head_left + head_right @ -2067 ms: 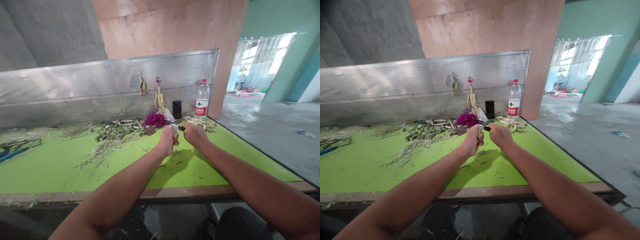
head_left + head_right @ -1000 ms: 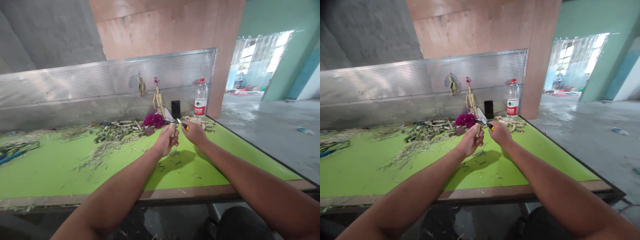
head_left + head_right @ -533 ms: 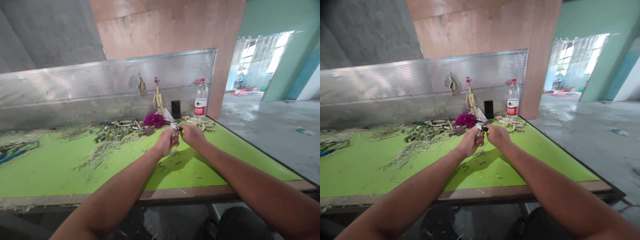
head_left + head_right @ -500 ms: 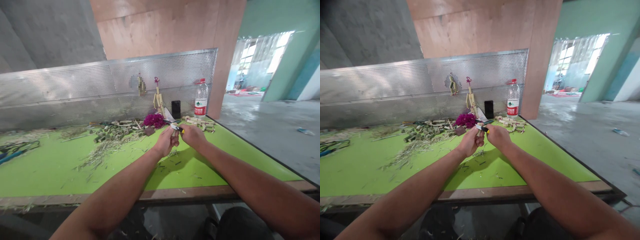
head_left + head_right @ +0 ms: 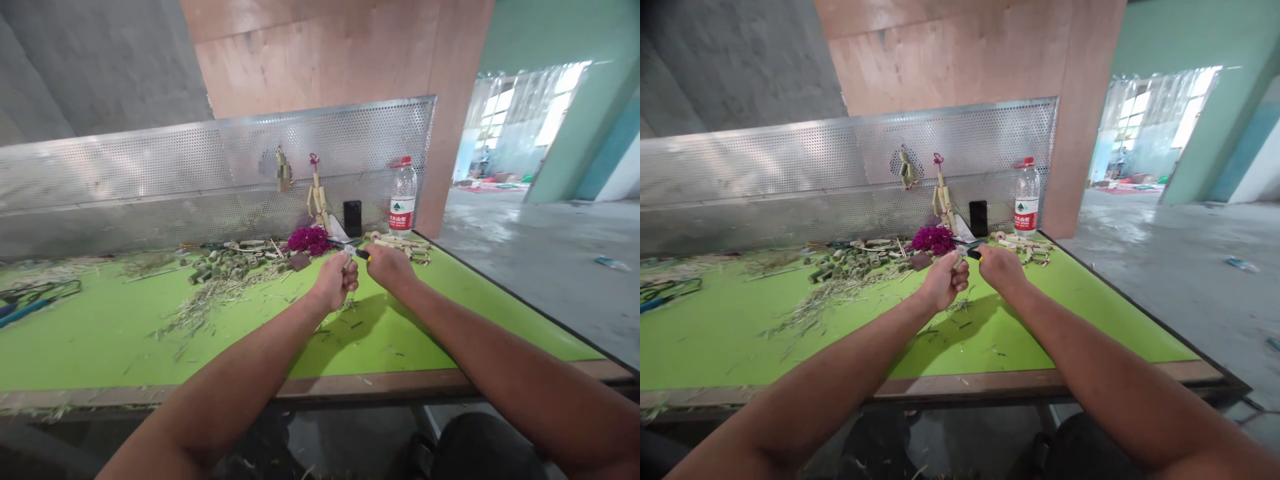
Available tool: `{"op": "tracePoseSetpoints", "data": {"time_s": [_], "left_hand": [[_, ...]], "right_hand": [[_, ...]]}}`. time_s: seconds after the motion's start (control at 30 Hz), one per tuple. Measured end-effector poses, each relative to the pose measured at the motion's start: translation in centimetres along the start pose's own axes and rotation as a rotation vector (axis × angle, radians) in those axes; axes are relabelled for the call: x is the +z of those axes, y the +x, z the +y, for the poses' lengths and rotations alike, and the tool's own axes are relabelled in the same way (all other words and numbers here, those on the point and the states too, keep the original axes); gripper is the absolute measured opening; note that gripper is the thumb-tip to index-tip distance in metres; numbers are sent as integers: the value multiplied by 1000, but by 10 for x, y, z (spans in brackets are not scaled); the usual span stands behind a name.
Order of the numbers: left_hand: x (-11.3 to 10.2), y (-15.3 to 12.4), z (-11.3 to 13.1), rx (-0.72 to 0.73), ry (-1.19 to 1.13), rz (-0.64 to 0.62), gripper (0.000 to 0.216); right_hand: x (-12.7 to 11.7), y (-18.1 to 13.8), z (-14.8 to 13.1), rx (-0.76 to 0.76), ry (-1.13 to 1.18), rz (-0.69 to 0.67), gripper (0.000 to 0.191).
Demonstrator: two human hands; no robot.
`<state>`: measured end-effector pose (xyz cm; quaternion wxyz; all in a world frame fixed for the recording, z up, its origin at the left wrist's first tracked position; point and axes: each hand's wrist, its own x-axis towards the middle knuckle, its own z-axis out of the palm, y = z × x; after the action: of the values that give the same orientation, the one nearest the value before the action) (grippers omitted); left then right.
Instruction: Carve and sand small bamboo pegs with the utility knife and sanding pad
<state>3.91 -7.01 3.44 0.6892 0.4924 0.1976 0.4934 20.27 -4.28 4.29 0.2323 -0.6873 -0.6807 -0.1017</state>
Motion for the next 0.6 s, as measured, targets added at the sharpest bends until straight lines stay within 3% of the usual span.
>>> {"op": "tracePoseSetpoints", "data": {"time_s": [0.1,0.2,0.4,0.6], "left_hand": [[2,-7,1,-21,20,-119,28],[0,-5,0,20,-20,-68,28],[-12,9,-5,48,-76,64,20],[-8,8,-6,104,36,55,27]], "right_hand": [[-3,15,29,152,-3,-12,33],[-5,19,42,184,2,39,36],[5,-2,-3,-63,62,124,36],[0,-22,-27,-222,-45,46,32]]}}
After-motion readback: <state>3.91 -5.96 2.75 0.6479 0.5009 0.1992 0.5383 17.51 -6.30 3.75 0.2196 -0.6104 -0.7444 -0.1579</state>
